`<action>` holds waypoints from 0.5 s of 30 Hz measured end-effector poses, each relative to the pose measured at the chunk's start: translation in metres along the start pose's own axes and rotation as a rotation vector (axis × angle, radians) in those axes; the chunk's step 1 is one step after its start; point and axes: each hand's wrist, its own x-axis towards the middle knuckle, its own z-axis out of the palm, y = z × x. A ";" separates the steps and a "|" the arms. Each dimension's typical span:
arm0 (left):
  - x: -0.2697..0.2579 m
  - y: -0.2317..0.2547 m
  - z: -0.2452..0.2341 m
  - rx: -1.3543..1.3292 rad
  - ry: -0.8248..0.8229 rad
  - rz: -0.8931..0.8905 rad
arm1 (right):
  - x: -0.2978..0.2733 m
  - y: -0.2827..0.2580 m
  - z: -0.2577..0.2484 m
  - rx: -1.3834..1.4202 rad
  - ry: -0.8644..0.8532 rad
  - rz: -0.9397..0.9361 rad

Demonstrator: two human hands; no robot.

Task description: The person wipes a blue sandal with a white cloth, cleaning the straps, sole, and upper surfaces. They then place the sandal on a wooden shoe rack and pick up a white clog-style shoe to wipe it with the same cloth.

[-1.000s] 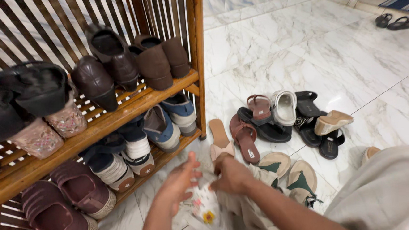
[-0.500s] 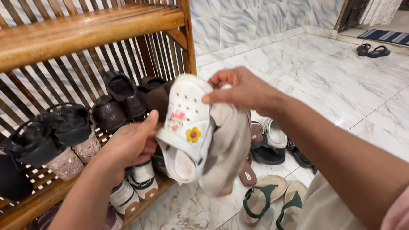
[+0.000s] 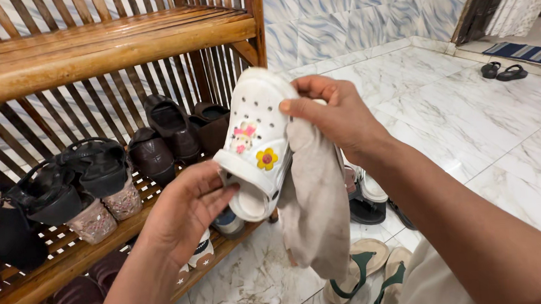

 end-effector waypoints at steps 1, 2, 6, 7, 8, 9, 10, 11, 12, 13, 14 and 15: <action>0.002 0.001 -0.001 0.020 -0.063 0.082 | 0.002 0.000 0.000 0.041 0.015 0.003; 0.004 0.002 -0.001 0.143 -0.030 0.162 | 0.004 -0.001 0.000 0.084 0.030 0.004; 0.009 0.006 0.010 0.628 0.201 0.390 | 0.008 -0.010 0.000 0.191 0.033 -0.003; 0.008 0.007 0.012 0.745 0.282 0.427 | 0.008 -0.011 0.002 0.215 0.015 0.015; 0.008 0.007 0.013 0.761 0.290 0.501 | 0.009 -0.013 0.003 0.237 -0.004 0.030; 0.009 0.008 0.014 0.775 0.298 0.575 | 0.009 -0.012 0.007 0.251 -0.030 0.030; 0.010 0.008 0.014 0.790 0.307 0.651 | 0.010 -0.011 0.011 0.264 -0.058 0.030; 0.010 0.008 0.013 0.672 0.251 0.603 | 0.010 -0.009 0.013 0.278 -0.085 0.029; 0.011 0.010 0.012 0.556 0.196 0.556 | 0.010 -0.007 0.014 0.223 -0.078 0.030; 0.011 0.010 0.011 0.439 0.141 0.509 | 0.011 -0.004 0.014 0.168 -0.070 0.030; 0.010 0.010 0.010 0.518 0.178 0.547 | 0.013 -0.001 0.014 0.114 -0.062 0.028; 0.008 0.010 0.010 0.597 0.216 0.585 | 0.015 0.001 0.012 0.083 0.004 0.035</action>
